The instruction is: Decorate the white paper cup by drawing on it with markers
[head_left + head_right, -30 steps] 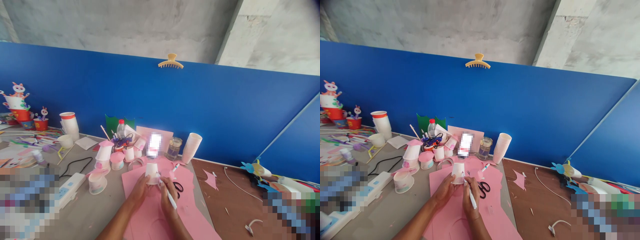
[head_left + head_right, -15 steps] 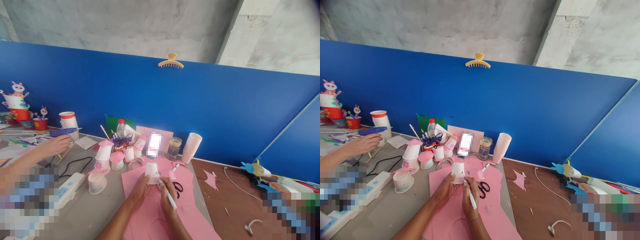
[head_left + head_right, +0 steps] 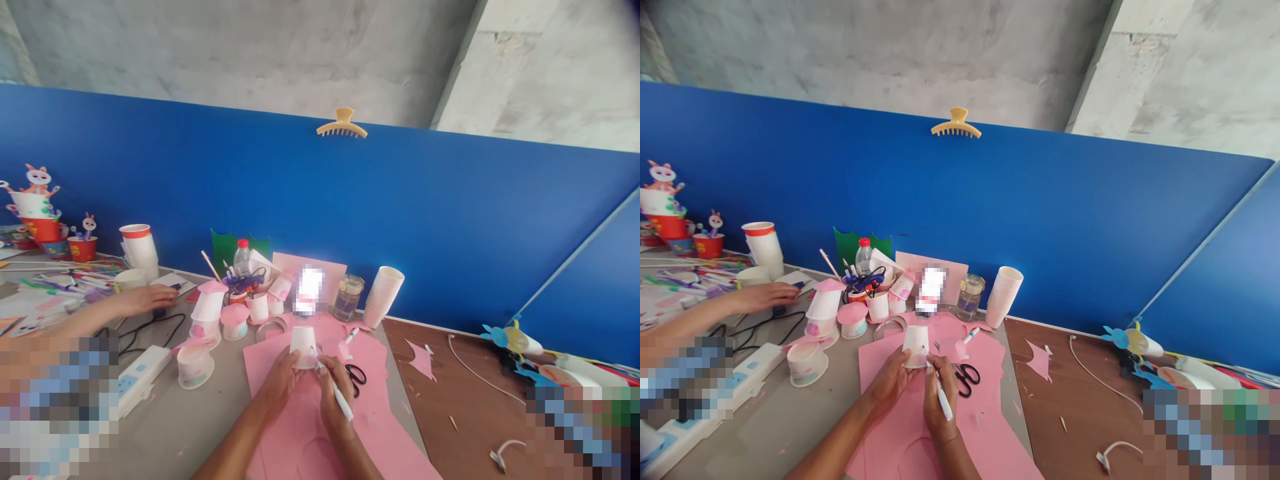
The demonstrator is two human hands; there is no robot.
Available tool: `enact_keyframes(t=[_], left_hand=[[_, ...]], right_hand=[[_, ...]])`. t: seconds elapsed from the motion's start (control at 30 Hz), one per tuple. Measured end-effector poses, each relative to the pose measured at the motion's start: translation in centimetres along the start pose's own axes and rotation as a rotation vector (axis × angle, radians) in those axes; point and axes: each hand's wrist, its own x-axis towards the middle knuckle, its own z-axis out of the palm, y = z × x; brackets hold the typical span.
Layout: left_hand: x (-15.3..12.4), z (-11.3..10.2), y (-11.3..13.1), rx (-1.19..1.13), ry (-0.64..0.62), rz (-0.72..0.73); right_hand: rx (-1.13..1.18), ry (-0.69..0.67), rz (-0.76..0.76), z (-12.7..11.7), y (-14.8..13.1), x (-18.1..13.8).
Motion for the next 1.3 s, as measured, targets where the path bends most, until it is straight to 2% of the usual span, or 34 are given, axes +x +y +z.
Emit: enact_keyframes(t=[0.1, 0.2, 0.33, 0.43, 1.3], left_hand=[[0.0, 0.1, 0.1, 0.015, -0.011, 0.005], [-0.5, 0.5, 0.4, 0.018, -0.057, 0.014], [-1.2, 0.8, 0.8, 0.027, -0.061, 0.01], [-1.3, 0.7, 0.7, 0.03, -0.048, 0.014], [-1.2, 1.2, 1.0, 0.015, 0.001, -0.058]], right_hand=[[-0.005, 0.011, -0.034, 0.1, -0.2, -0.2], [-0.016, 0.015, -0.132, 0.2, -1.0, -0.3], [-0.034, -0.075, -0.307, 0.3, -2.2, -0.4], [-0.073, -0.108, -0.373, 0.3, -2.6, -0.4], [-0.144, -0.073, -0.358, 0.6, -1.6, -0.3]])
